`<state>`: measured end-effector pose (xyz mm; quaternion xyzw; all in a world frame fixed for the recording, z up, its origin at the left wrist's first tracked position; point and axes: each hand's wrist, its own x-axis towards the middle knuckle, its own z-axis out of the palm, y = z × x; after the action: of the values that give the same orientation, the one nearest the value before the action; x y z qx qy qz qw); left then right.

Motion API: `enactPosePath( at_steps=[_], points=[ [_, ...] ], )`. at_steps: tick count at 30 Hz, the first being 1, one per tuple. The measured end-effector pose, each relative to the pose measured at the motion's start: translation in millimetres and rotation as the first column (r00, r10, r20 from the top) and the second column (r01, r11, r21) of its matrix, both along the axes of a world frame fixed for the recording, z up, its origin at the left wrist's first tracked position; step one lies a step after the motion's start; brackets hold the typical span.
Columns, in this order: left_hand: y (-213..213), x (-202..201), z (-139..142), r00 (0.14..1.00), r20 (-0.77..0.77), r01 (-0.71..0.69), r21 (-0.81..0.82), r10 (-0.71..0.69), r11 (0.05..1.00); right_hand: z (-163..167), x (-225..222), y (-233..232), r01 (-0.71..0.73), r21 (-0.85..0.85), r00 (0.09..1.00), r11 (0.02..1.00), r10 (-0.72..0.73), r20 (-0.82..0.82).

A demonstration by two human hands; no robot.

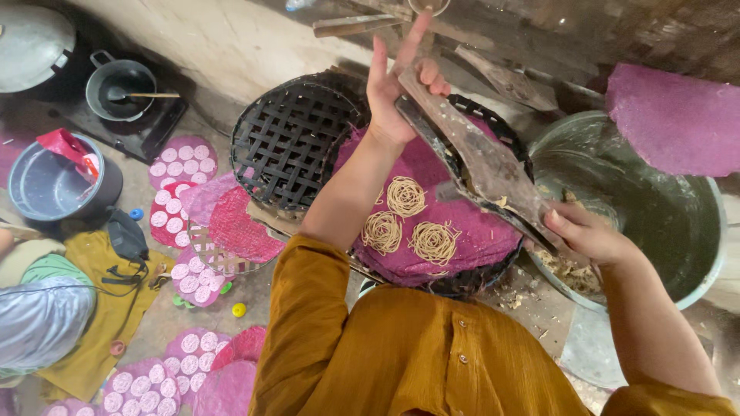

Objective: The person uses a manual noodle press to extrude dough into thin strands, forming spiral coils on a purple mat inside a woven basket. They repeatedly load dough into the press, push the plunger, and cut the strands with a knife, then move to a second basket and repeat the process.

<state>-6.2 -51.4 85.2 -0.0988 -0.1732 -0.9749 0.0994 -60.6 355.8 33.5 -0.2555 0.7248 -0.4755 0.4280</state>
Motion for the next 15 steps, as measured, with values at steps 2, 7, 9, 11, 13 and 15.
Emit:
enactPosePath(
  at_steps=[2,7,9,11,13,15],
  points=[
    [10,-4,-2,0.999,-0.019,0.026,-0.033,-0.027,0.999,4,-1,5,0.047,0.064,0.998,0.997,-0.044,-0.045],
    [19,-18,-25,1.000,0.002,0.028,-0.034,-0.028,0.999,-10,-3,-6,0.156,0.299,0.970,0.942,-0.089,-0.226],
    [18,-19,-34,1.000,0.003,-0.014,-0.044,0.014,0.999,-17,2,-11,0.130,0.218,0.989,0.967,-0.111,-0.098],
    [19,-17,-39,0.999,0.027,-0.041,-0.061,0.042,0.997,-15,7,-10,0.116,0.207,0.993,0.971,-0.108,-0.050],
    [23,-13,-42,0.995,0.079,-0.055,-0.084,0.062,0.995,-8,9,-5,0.104,0.273,0.993,0.956,-0.087,-0.074],
    [27,-14,-40,0.997,0.058,-0.050,-0.066,0.053,0.997,8,2,1,0.106,0.306,0.972,0.946,-0.034,-0.233]
  ],
)
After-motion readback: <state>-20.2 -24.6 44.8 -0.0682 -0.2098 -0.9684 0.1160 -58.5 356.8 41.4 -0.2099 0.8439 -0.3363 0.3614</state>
